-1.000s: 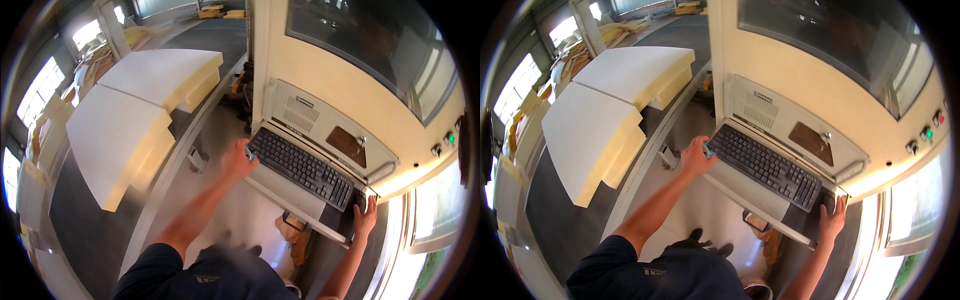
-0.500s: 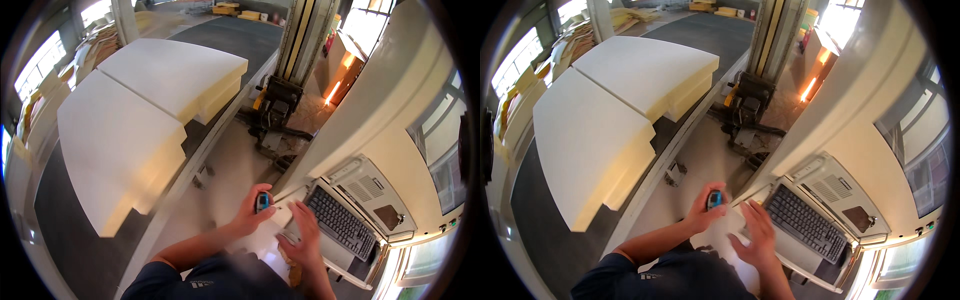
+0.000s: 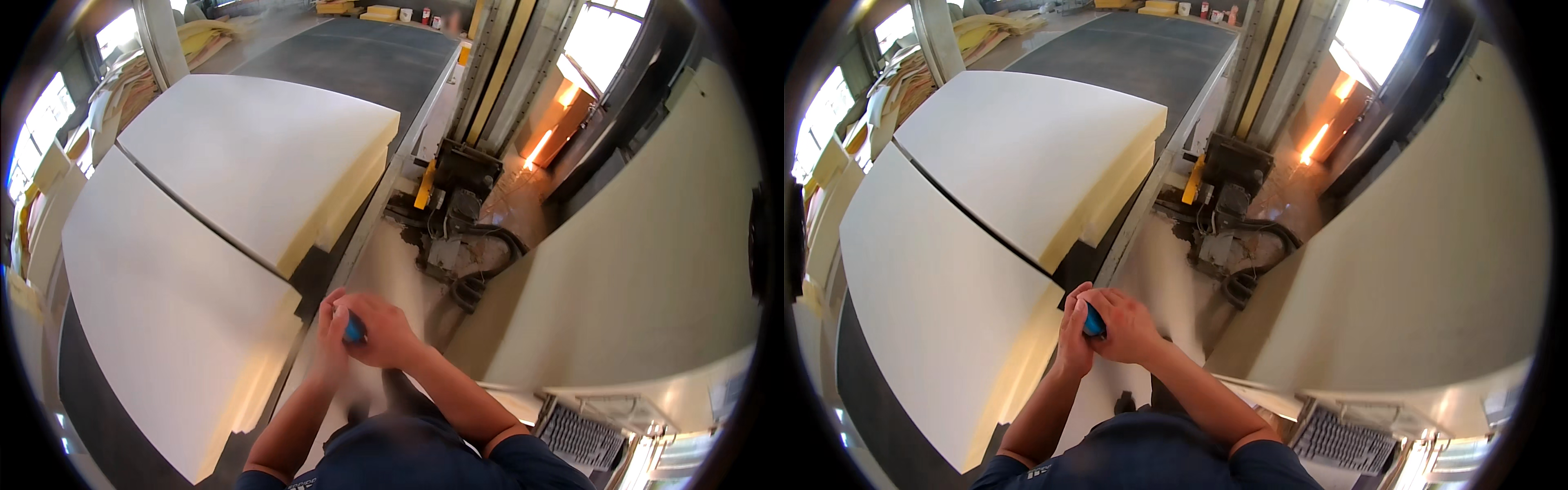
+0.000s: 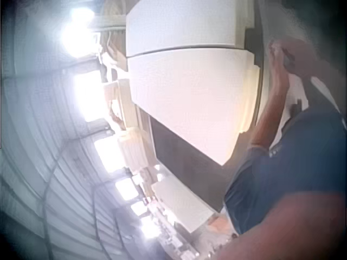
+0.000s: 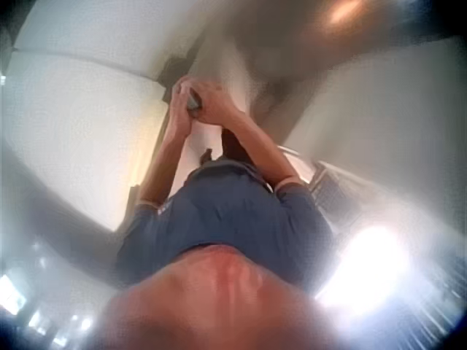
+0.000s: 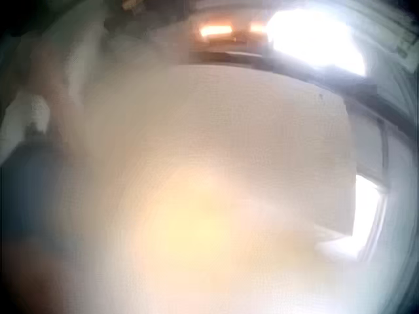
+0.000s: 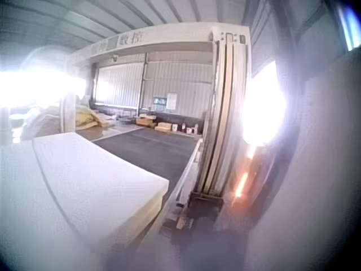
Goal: The person operates a CNC machine control panel using a keyboard and mouse, then measures large white foam blocks with a tape measure. They repeatedly measure different foam pieces on a conveyor and return to the control panel to input data.
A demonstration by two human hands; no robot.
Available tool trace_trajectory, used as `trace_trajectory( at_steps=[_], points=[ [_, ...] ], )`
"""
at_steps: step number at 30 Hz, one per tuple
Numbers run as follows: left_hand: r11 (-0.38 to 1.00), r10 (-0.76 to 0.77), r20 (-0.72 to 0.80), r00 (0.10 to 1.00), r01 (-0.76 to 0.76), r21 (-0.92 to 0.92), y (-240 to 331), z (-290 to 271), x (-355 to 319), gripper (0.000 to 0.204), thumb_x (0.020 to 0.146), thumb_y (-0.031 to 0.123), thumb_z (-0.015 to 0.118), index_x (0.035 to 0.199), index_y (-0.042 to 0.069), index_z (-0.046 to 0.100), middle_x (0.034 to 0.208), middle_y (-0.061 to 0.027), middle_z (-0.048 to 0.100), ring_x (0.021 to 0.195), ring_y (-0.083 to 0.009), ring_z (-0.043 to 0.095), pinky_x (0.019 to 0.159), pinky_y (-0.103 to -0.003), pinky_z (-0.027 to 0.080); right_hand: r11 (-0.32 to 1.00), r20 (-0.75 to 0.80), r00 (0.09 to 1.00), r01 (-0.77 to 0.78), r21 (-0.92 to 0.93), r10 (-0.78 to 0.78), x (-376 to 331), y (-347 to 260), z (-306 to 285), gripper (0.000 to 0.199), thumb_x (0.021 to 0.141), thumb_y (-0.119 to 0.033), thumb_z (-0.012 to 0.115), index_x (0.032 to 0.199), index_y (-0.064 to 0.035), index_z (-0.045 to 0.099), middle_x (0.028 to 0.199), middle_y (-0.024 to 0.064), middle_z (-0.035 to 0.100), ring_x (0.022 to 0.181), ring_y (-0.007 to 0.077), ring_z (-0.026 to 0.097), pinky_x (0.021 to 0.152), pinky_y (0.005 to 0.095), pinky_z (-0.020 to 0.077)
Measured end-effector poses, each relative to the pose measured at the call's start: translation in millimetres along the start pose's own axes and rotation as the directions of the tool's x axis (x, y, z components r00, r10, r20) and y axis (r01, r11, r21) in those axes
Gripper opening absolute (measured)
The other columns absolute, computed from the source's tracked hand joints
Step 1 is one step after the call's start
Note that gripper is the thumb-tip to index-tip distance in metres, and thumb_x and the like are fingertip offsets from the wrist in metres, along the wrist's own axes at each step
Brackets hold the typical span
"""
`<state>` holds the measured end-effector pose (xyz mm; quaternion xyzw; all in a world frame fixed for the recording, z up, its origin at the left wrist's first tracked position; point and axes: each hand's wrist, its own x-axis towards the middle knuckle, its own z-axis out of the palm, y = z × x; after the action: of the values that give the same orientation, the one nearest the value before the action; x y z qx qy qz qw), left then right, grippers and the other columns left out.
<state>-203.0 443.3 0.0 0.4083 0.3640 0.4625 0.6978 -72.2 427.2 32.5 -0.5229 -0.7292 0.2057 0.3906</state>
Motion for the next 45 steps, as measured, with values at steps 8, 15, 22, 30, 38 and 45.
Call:
trace_trajectory(
  at_steps=[8, 15, 22, 30, 38, 45],
  points=[
    [0.974, -0.073, 0.020, 0.997, 0.075, -0.215, -13, 24, 183, 0.044, 0.108, 0.034, 0.037, 0.140, 0.004, 0.043, 0.129, -0.0109, 0.055, 0.121, -0.0216, 0.053, 0.102, -0.037, 0.043, 0.985, -0.076, 0.997, 0.042, 0.165, -0.030, 125, 143, -31, 0.054, 0.072, 0.000, 0.065, 0.123, -0.0103, 0.055, 0.124, 0.0124, 0.061, 0.114, 0.0348, 0.059, 0.093, 0.0434, 0.0513],
    [0.991, -0.127, 0.001, 0.992, 0.127, 0.036, 5, 66, 335, 0.031, 0.097, 0.010, 0.059, 0.127, 0.000, 0.055, 0.112, -0.0096, 0.065, 0.103, -0.0173, 0.063, 0.090, -0.032, 0.052, 0.970, -0.046, 0.995, -0.079, 0.231, 0.092, 228, 242, -85, 0.067, 0.078, -0.005, 0.068, 0.142, -0.0073, 0.046, 0.133, 0.0182, 0.058, 0.119, 0.0381, 0.057, 0.101, 0.0434, 0.0487],
    [0.803, -0.305, 0.099, 0.947, 0.200, 0.561, -3, 97, 487, 0.026, 0.084, 0.007, 0.075, 0.108, -0.002, 0.068, 0.091, -0.0081, 0.072, 0.087, -0.0143, 0.067, 0.079, -0.027, 0.054, 0.942, 0.047, 0.949, -0.315, 0.116, 0.311, 293, 362, -118, 0.065, 0.083, -0.012, 0.068, 0.144, -0.0038, 0.045, 0.132, 0.0222, 0.059, 0.119, 0.0394, 0.060, 0.097, 0.0404, 0.0508],
    [0.816, -0.077, 0.106, 0.991, 0.002, 0.578, 22, 92, 660, 0.010, 0.080, 0.002, 0.072, 0.089, 0.001, 0.067, 0.082, -0.0075, 0.069, 0.077, -0.0148, 0.064, 0.073, -0.028, 0.052, 0.873, 0.002, 0.876, -0.481, 0.088, 0.482, 357, 488, -152, 0.041, 0.086, -0.017, 0.066, 0.127, -0.0113, 0.062, 0.102, 0.0142, 0.067, 0.097, 0.0349, 0.063, 0.079, 0.0420, 0.0522],
    [-0.195, 0.535, -0.114, 0.837, 0.254, 0.947, 16, -127, 810, 0.059, 0.093, 0.020, 0.064, 0.145, -0.001, 0.042, 0.154, -0.0237, 0.038, 0.143, -0.0398, 0.033, 0.117, -0.046, 0.028, 0.356, 0.072, 0.497, -0.706, 0.612, 0.865, 379, 656, -123, 0.014, 0.093, -0.011, 0.062, 0.096, -0.0040, 0.074, 0.089, 0.0052, 0.069, 0.079, 0.0145, 0.063, 0.072, 0.0294, 0.0487],
    [0.111, 0.384, -0.827, 0.409, 0.869, 0.482, -13, -278, 739, 0.074, 0.104, 0.056, 0.032, 0.158, 0.007, 0.018, 0.166, -0.0143, 0.011, 0.154, -0.0297, 0.005, 0.124, -0.044, 0.005, 0.208, 0.204, 0.301, -0.901, 0.381, 0.931, 373, 734, -121, 0.030, 0.094, -0.025, 0.060, 0.103, 0.0004, 0.071, 0.097, 0.0139, 0.069, 0.085, 0.0240, 0.064, 0.079, 0.0349, 0.0494]
  ],
)
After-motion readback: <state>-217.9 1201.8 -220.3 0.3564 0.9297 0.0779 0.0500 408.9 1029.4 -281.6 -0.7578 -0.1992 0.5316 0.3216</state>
